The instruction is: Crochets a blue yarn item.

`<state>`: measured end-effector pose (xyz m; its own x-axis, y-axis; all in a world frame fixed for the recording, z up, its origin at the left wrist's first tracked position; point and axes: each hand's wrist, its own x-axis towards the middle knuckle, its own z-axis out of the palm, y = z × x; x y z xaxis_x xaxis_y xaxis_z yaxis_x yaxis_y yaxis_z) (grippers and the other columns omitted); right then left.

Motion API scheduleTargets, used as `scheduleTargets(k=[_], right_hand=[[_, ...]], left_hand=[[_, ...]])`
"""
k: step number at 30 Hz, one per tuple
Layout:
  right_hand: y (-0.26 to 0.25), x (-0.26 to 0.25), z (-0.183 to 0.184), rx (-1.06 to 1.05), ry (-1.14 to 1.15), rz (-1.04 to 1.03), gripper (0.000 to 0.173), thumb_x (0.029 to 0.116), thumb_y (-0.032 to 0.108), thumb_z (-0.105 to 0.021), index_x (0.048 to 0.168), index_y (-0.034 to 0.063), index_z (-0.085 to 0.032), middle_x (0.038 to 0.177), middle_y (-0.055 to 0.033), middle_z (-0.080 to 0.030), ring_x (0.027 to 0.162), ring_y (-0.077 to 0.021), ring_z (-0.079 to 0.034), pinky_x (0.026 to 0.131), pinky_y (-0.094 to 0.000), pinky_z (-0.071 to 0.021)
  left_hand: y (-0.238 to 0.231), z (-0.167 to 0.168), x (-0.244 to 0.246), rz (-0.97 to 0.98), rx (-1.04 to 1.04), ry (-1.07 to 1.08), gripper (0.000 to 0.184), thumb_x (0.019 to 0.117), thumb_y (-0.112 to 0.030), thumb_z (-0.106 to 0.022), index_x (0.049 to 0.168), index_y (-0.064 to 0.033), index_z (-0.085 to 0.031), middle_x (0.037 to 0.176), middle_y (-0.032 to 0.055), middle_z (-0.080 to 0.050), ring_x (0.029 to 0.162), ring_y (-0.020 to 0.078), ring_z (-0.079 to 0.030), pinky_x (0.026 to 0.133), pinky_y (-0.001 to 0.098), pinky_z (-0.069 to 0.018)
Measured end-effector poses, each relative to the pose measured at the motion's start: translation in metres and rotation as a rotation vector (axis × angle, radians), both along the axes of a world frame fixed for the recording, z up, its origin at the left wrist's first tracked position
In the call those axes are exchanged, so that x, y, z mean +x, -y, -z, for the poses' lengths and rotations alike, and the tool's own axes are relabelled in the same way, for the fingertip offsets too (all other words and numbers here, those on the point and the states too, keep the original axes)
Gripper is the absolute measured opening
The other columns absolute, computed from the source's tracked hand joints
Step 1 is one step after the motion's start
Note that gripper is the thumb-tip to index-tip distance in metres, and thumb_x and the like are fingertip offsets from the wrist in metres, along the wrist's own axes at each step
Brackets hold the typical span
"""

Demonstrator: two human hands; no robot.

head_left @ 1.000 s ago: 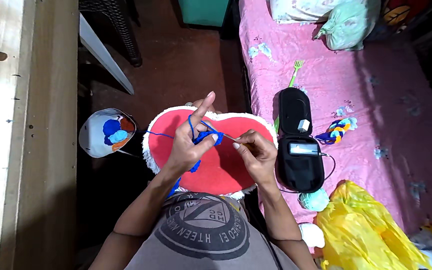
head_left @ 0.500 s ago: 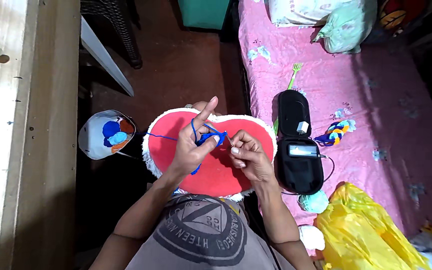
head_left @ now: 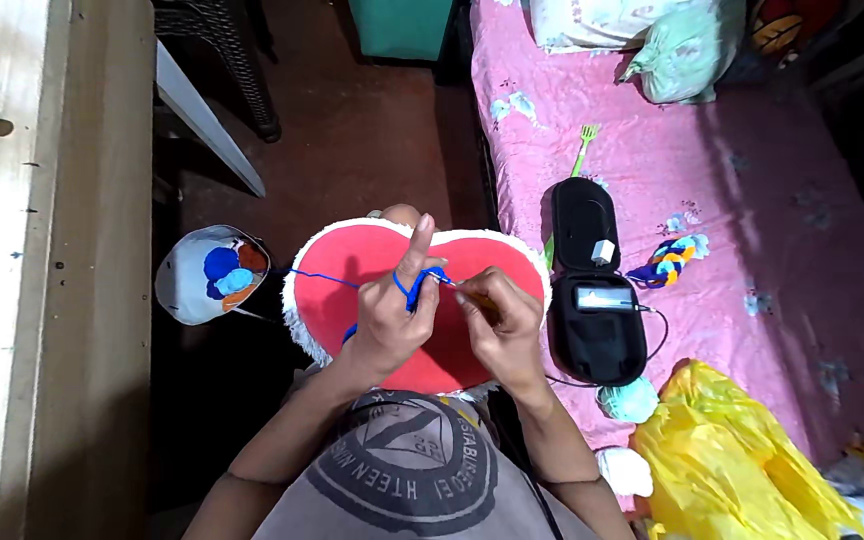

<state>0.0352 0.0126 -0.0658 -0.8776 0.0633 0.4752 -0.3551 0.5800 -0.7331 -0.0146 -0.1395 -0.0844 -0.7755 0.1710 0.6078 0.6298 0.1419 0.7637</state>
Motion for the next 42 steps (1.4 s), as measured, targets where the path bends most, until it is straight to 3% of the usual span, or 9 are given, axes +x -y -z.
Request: scheduleTargets(k=[3, 8, 13, 17, 23, 26, 33, 39, 42], right_hand=[[0.004, -0.004, -0.003, -0.260, 0.106, -0.056, 0.005, 0.0907, 0.000, -0.065, 0.094, -0.0016, -0.069, 0.084, -0.0026, -0.067, 0.073, -0.0005, -0.062, 0.067, -0.0148, -0.0546], [0.001, -0.014, 0.001, -0.953, 0.335, -0.362, 0.013, 0.0887, -0.002, -0.068, 0.096, 0.0089, -0.069, 0.084, 0.0005, -0.067, 0.056, 0.0045, -0.047, 0.049, -0.0124, -0.0381], [0.002, -0.012, 0.017, -0.631, 0.064, -0.195, 0.012, 0.0884, -0.001, -0.070, 0.096, 0.0076, -0.072, 0.089, 0.0024, -0.070, 0.079, -0.0015, -0.065, 0.072, -0.0184, -0.0577], [-0.002, -0.011, 0.023, -0.343, -0.108, -0.117, 0.002, 0.0913, 0.000, -0.068, 0.093, -0.0004, -0.069, 0.086, -0.0035, -0.067, 0.078, -0.0013, -0.064, 0.069, -0.0149, -0.0560], [-0.008, -0.012, 0.019, -0.022, -0.236, -0.023, 0.006, 0.0910, 0.001, -0.066, 0.087, -0.0028, -0.068, 0.081, -0.0090, -0.066, 0.071, -0.0054, -0.062, 0.063, -0.0152, -0.0523], [-0.011, -0.013, 0.017, 0.040, -0.261, -0.013, 0.007, 0.0910, 0.001, -0.065, 0.086, -0.0023, -0.069, 0.079, -0.0097, -0.065, 0.067, -0.0069, -0.061, 0.058, -0.0161, -0.0504], [-0.018, -0.011, 0.018, -0.046, -0.183, -0.112, 0.007, 0.0927, 0.002, -0.067, 0.087, -0.0027, -0.068, 0.082, -0.0082, -0.066, 0.072, -0.0042, -0.062, 0.063, -0.0147, -0.0523], [-0.015, -0.006, 0.011, -0.540, 0.188, -0.182, 0.015, 0.0854, -0.006, -0.069, 0.093, 0.0069, -0.071, 0.086, 0.0036, -0.069, 0.077, -0.0015, -0.065, 0.072, -0.0193, -0.0581], [-0.014, -0.006, 0.011, -0.565, 0.207, -0.164, 0.015, 0.0848, -0.007, -0.068, 0.091, 0.0064, -0.071, 0.083, 0.0034, -0.068, 0.074, -0.0012, -0.064, 0.069, -0.0181, -0.0565]], left_hand=[[-0.005, 0.006, 0.001, 0.005, 0.092, -0.051, 0.060, 0.0990, -0.002, -0.060, 0.154, -0.0061, -0.038, 0.107, 0.0129, -0.074, 0.097, 0.0147, -0.073, 0.087, 0.0302, -0.0604], [-0.002, -0.007, 0.004, 0.200, 0.407, 0.274, 0.074, 0.0957, -0.001, -0.065, 0.159, -0.0245, -0.034, 0.102, -0.0023, -0.075, 0.094, 0.0100, -0.073, 0.087, 0.0287, -0.0600], [0.006, -0.017, 0.002, 0.265, 0.475, 0.501, 0.084, 0.0877, 0.009, -0.060, 0.161, -0.0181, -0.031, 0.091, -0.0017, -0.072, 0.077, 0.0052, -0.067, 0.071, 0.0197, -0.0556], [0.011, -0.023, -0.002, 0.332, 0.513, 0.624, 0.089, 0.0851, 0.014, -0.059, 0.162, -0.0193, -0.029, 0.080, 0.0000, -0.069, 0.069, 0.0053, -0.065, 0.066, 0.0183, -0.0552], [0.015, -0.024, -0.003, 0.284, 0.347, 0.468, 0.084, 0.0858, 0.011, -0.060, 0.161, -0.0123, -0.031, 0.086, 0.0001, -0.070, 0.068, 0.0032, -0.064, 0.064, 0.0158, -0.0539], [0.019, -0.025, -0.006, 0.263, 0.257, 0.371, 0.070, 0.0870, 0.009, -0.059, 0.154, -0.0054, -0.044, 0.088, -0.0004, -0.071, 0.069, 0.0007, -0.063, 0.063, 0.0142, -0.0532], [0.025, -0.022, -0.015, 0.348, 0.242, 0.427, 0.052, 0.0862, 0.008, -0.056, 0.138, 0.0013, -0.061, 0.090, -0.0005, -0.069, 0.066, -0.0003, -0.060, 0.060, 0.0137, -0.0514], [0.020, -0.018, -0.015, 0.413, 0.277, 0.524, 0.072, 0.0863, 0.008, -0.057, 0.155, -0.0099, -0.044, 0.082, -0.0019, -0.066, 0.064, 0.0013, -0.058, 0.059, 0.0138, -0.0494], [0.019, -0.018, -0.013, 0.400, 0.296, 0.519, 0.076, 0.0871, 0.009, -0.057, 0.158, -0.0130, -0.040, 0.082, -0.0005, -0.068, 0.066, 0.0028, -0.061, 0.062, 0.0149, -0.0518]])
